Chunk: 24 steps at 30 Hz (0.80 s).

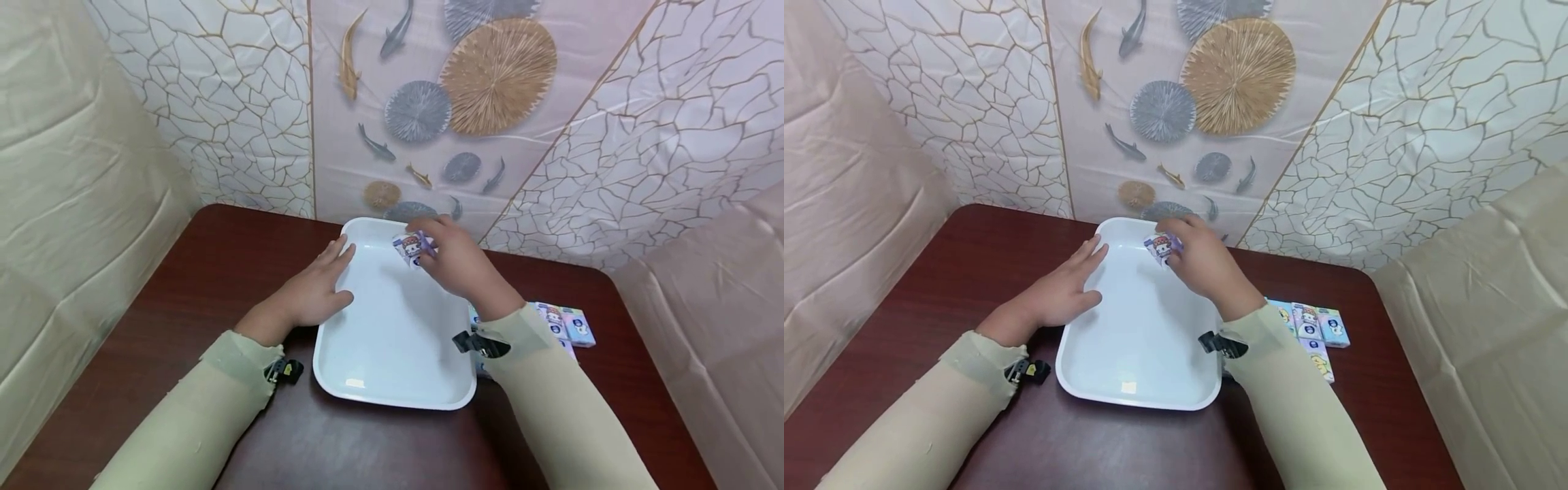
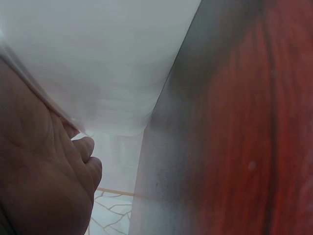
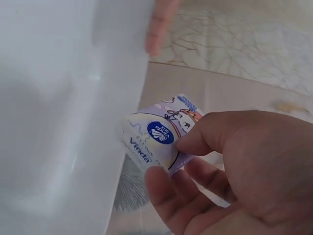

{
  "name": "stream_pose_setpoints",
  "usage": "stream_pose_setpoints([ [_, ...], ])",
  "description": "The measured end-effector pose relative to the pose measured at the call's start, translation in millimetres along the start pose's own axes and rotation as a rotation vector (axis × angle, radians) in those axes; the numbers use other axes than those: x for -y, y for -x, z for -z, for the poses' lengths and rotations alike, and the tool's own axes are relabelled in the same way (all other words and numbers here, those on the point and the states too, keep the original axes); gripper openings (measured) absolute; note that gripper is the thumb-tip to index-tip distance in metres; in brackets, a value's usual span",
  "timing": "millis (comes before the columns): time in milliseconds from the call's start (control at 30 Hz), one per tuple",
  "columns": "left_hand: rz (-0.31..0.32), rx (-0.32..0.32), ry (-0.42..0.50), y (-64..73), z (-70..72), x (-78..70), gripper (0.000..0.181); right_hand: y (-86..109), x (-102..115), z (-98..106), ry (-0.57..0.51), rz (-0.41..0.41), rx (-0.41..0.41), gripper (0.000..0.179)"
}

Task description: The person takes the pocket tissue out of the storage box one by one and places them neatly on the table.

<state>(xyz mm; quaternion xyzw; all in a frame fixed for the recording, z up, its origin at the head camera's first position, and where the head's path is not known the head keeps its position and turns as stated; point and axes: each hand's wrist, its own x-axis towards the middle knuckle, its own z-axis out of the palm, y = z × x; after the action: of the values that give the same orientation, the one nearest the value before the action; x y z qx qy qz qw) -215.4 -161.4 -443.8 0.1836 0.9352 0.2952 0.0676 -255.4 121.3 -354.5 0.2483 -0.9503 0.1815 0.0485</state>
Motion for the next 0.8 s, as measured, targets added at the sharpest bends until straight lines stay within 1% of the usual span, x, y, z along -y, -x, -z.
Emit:
stream_pose_setpoints([
  [133,0.003,0.002,-0.001,0.8,0.1,-0.8,0.086,19.4,-7,10,-0.051,-0.062,-0.044,0.049],
  [233,0.001,0.001,0.006,0.6,0.4,-1.3,0.085,35.1,-15,20,-0.113,-0.105,-0.086,0.05],
  [333,0.0,0.007,0.019,-0.2,-0.4,-1.7,0.085,54.3,-28,30,-0.193,-0.174,-0.1,0.048],
  [500,-0.006,0.003,0.026,-1.7,-3.0,-1.6,0.086,92.5,-58,46,-0.262,-0.317,-0.073,0.045],
  [567,-0.009,0.005,0.021,-2.0,-2.9,-1.6,0.086,109.5,-72,50,-0.278,-0.353,-0.06,0.046],
  [633,-0.008,0.008,0.016,-1.8,-2.1,-1.6,0.086,126.1,-85,54,-0.321,-0.374,-0.044,0.048],
  [800,-0.009,0.009,0.011,-1.3,-0.7,0.2,0.086,158.9,-108,62,-0.383,-0.371,-0.016,0.048],
])
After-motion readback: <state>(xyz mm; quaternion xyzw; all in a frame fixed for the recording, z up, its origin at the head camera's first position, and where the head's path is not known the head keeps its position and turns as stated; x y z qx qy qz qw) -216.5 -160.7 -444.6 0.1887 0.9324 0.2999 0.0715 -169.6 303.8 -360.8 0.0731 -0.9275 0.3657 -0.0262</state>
